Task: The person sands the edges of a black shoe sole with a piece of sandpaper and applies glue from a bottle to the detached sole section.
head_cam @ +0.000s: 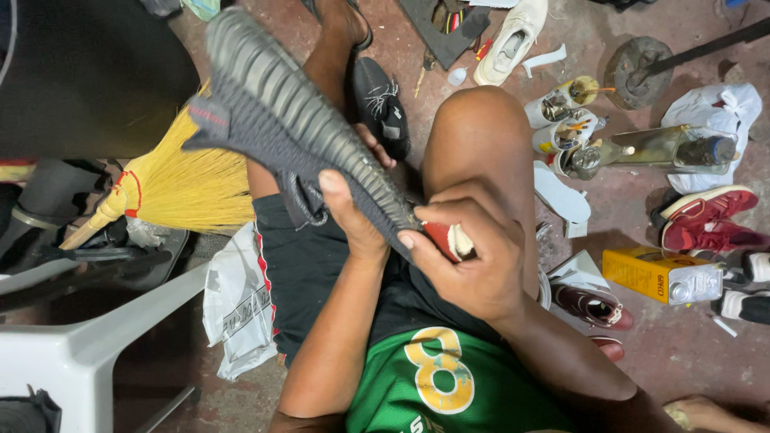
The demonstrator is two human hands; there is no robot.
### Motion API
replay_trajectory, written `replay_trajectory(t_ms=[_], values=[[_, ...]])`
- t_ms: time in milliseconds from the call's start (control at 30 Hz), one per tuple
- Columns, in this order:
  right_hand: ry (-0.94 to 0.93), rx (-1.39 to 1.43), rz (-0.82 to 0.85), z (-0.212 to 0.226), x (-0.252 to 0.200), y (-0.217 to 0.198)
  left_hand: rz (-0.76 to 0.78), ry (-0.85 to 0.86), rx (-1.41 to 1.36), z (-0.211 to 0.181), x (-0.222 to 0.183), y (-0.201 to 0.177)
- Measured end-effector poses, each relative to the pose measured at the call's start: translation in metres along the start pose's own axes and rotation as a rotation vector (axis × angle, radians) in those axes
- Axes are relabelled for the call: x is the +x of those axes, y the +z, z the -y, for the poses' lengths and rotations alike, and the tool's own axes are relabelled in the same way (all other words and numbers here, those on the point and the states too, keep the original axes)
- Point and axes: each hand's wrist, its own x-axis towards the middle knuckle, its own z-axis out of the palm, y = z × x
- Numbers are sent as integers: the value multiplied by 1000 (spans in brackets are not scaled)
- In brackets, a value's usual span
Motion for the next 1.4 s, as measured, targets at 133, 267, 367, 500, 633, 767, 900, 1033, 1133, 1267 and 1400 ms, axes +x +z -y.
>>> replay_trajectory(t_ms=[133,267,367,500,633,767,900,1033,1133,1267,1400], values=[[-57,-28,-14,5,-7,4,8,102,-151,-1,-3,7],[37,81,10,6,-11,8,13,172,-154,-4,-1,11],[51,85,35,4,-8,8,20,140,-170,-2,4,8],[8,123,78,-10,-4,0,16,-53,-262,-1,8,-1],[463,591,165,-30,-14,-20,-50,-259,-202,7,9,-3],[474,724,154,-39,-18,-26,-62,-297,-194,12,1,0],[453,769,83,-38,-19,-30,-28,-242,-128,13,-1,10],[420,770,74,-42,-28,-23,15,-236,-169,12,1,15],[394,727,121,-43,-27,-16,-43,-258,-159,10,6,16],[488,710,174,-44,-15,-10,-43,-264,-127,13,2,15],[410,626,171,-47,5,2,-10,-305,-200,19,-1,10]])
